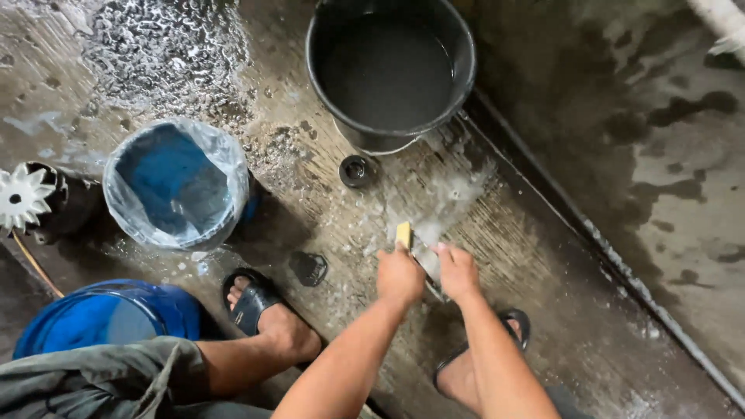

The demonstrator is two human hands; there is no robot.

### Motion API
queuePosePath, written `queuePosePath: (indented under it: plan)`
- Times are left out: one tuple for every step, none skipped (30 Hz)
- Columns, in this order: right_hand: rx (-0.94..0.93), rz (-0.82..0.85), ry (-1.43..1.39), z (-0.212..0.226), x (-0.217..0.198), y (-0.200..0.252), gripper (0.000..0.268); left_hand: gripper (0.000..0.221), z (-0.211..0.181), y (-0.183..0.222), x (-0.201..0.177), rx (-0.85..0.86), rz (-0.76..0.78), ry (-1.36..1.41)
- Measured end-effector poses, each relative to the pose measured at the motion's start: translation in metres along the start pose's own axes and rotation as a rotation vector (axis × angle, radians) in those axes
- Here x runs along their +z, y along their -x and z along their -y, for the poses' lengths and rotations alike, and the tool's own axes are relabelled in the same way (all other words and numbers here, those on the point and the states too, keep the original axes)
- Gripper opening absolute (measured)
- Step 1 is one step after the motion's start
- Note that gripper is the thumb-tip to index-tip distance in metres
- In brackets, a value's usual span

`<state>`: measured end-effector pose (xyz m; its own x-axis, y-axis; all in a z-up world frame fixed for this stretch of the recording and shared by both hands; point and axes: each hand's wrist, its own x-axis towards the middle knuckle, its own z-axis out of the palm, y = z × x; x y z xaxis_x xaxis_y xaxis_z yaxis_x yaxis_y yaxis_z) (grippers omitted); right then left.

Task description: Scrubbing and cleaning a metal mechanical component using a brush and soapy water.

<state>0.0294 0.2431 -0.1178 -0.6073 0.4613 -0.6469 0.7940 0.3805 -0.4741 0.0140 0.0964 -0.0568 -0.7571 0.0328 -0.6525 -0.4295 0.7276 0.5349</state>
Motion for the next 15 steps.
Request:
queuePosePath:
  plan:
    - [-0.032, 0.018, 0.015, 0.003, -0.003, 0.002, 0.041, 0.051, -0.003, 0.004, -0.003, 0.016, 0.016, -0.003]
    - [-0.049, 0.027, 0.013, 0.006, -0.003, -0.002, 0.041, 0.051, -0.014, 0.033, -0.02, 0.012, -0.003, -0.002]
    - [-0.086, 0.033, 0.046, 0.007, -0.003, -0.009, 0.043, 0.05, -0.026, 0.061, -0.034, 0.035, 0.033, -0.004]
    - [-0.081, 0.032, 0.069, -0.008, -0.003, -0.001, 0.045, 0.048, -0.031, 0.1, -0.043, 0.058, 0.108, -0.025]
    - [-0.056, 0.035, 0.059, -0.003, 0.002, 0.002, 0.045, 0.048, -0.026, 0.088, -0.044, 0.053, 0.129, -0.043]
    - [-0.14, 0.049, 0.073, 0.0, -0.001, 0.004, 0.041, 0.046, -0.025, 0.08, -0.04, 0.084, 0.063, -0.047]
    - [-0.225, 0.063, 0.086, 0.005, -0.003, 0.008, 0.038, 0.045, -0.022, 0.073, -0.038, 0.115, -0.004, -0.052]
    - [-0.243, 0.058, 0.101, 0.004, -0.004, 0.009, 0.038, 0.045, -0.005, 0.017, -0.014, 0.119, -0.017, -0.033]
    - [-0.28, 0.066, 0.1, 0.005, -0.005, 0.013, 0.039, 0.043, 0.016, -0.03, 0.009, 0.023, 0.001, -0.054]
    - [-0.328, 0.065, 0.088, 0.011, -0.004, 0.012, 0.04, 0.042, 0.038, -0.078, 0.029, -0.061, 0.009, -0.081]
    - [-0.355, 0.051, 0.091, 0.007, -0.004, 0.006, 0.04, 0.042, 0.041, -0.095, 0.029, -0.044, -0.013, -0.067]
    - [-0.333, 0.105, 0.055, 0.002, -0.001, 0.001, 0.036, 0.042, 0.048, -0.111, 0.03, 0.02, 0.024, -0.09]
    - [-0.311, 0.159, 0.02, -0.003, 0.001, -0.007, 0.034, 0.041, 0.053, -0.129, 0.032, 0.084, 0.06, -0.114]
    - [-0.31, 0.159, 0.007, 0.013, 0.002, 0.004, 0.034, 0.041, 0.051, -0.11, 0.013, 0.085, 0.059, -0.127]
    - [-0.284, 0.19, -0.043, 0.028, 0.002, 0.014, 0.05, 0.043, 0.047, -0.093, -0.005, 0.112, 0.021, -0.014]
